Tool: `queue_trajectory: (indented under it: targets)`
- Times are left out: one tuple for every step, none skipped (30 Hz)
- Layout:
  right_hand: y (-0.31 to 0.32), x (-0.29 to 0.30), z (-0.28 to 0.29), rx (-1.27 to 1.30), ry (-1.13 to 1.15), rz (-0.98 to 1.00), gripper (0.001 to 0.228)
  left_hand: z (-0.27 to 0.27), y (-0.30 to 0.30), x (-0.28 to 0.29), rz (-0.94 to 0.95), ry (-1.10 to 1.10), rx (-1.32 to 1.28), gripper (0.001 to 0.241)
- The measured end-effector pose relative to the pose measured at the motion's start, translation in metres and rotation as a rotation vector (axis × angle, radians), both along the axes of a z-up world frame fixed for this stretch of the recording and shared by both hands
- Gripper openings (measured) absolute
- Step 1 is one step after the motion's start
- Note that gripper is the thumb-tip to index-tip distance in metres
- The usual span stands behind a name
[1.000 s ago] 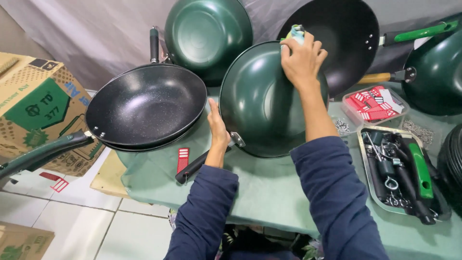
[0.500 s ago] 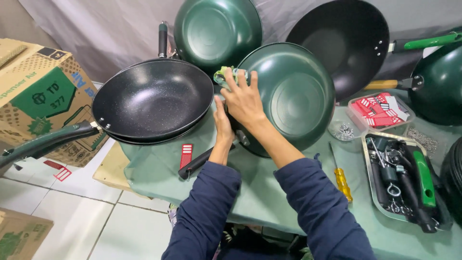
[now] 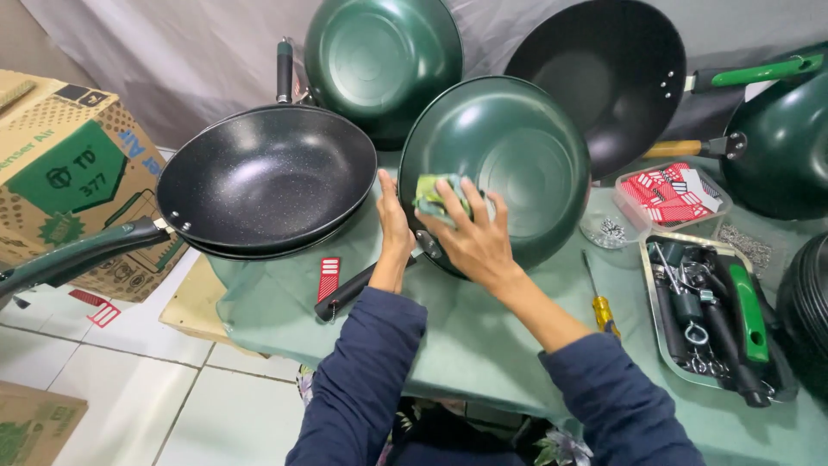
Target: Cleaning and wiping down the surfaces of various pans and woks using a sponge.
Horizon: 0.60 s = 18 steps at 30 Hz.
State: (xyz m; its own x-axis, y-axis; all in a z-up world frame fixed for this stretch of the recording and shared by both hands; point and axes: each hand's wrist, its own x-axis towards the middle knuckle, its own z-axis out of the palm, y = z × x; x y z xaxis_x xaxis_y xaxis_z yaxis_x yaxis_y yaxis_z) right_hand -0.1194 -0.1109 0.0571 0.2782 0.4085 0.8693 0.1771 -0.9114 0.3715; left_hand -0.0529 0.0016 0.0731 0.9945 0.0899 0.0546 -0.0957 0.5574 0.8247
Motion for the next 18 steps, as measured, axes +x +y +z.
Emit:
queue_trajectory:
  targets:
    - [-0.005,-0.011,-0.01,0.001,-0.001,-0.004,0.014,-0.03,0.0,0.021,-0.004,-0.001,0.001,0.062]
    - [-0.01,-0.022,-0.02,0.002,0.017,-0.002,0.016,-0.059,0.001,0.041,-0.002,-0.009,-0.01,0.062]
    - [-0.016,-0.033,-0.03,0.002,0.035,-0.002,0.019,-0.088,0.0,0.062,-0.003,-0.018,-0.021,0.062]
    - [-0.027,-0.039,-0.03,0.003,0.033,-0.007,0.019,-0.068,0.001,0.048,-0.008,-0.019,-0.02,0.062]
    - [-0.038,-0.046,-0.031,0.03,0.041,-0.005,0.022,-0.049,0.003,0.034,-0.013,-0.024,-0.023,0.061]
    - [-0.049,-0.052,-0.032,0.056,0.048,-0.002,0.026,-0.03,0.004,0.02,-0.018,-0.028,-0.026,0.061]
    - [-0.064,-0.052,-0.032,0.055,0.048,-0.003,0.026,-0.05,0.004,0.035,-0.019,-0.028,-0.028,0.061]
    - [-0.079,-0.052,-0.032,0.104,0.051,-0.059,0.028,-0.071,0.003,0.05,-0.016,-0.029,-0.019,0.061]
    - [-0.094,-0.053,-0.032,0.154,0.056,-0.116,0.03,-0.092,0.002,0.065,-0.013,-0.029,-0.01,0.06]
    - [-0.105,-0.052,-0.036,0.153,0.057,-0.117,0.03,-0.091,0.002,0.063,-0.015,-0.028,-0.011,0.06]
    - [-0.116,-0.05,-0.039,0.224,0.048,-0.141,0.031,-0.088,0.003,0.061,-0.009,-0.027,-0.007,0.06]
    - [-0.127,-0.048,-0.043,0.294,0.039,-0.166,0.032,-0.086,0.003,0.06,-0.003,-0.026,-0.004,0.059]
    - [-0.13,-0.048,-0.043,0.296,0.039,-0.167,0.032,-0.079,0.004,0.054,-0.005,-0.026,-0.003,0.059]
    - [-0.133,-0.048,-0.044,0.475,0.1,-0.07,0.041,-0.072,0.005,0.048,-0.015,-0.026,-0.003,0.059]
    - [-0.136,-0.047,-0.043,0.652,0.16,0.033,0.052,-0.064,0.006,0.043,-0.022,-0.027,-0.003,0.058]
    - [-0.129,-0.054,-0.029,0.653,0.159,0.035,0.052,-0.051,0.007,0.032,-0.021,-0.029,-0.003,0.058]
    - [-0.123,-0.062,-0.016,0.949,0.27,0.223,0.06,-0.037,0.007,0.022,-0.021,-0.026,-0.002,0.057]
    - [-0.117,-0.07,-0.002,1.239,0.384,0.419,0.069,-0.024,0.007,0.012,-0.021,-0.023,-0.002,0.057]
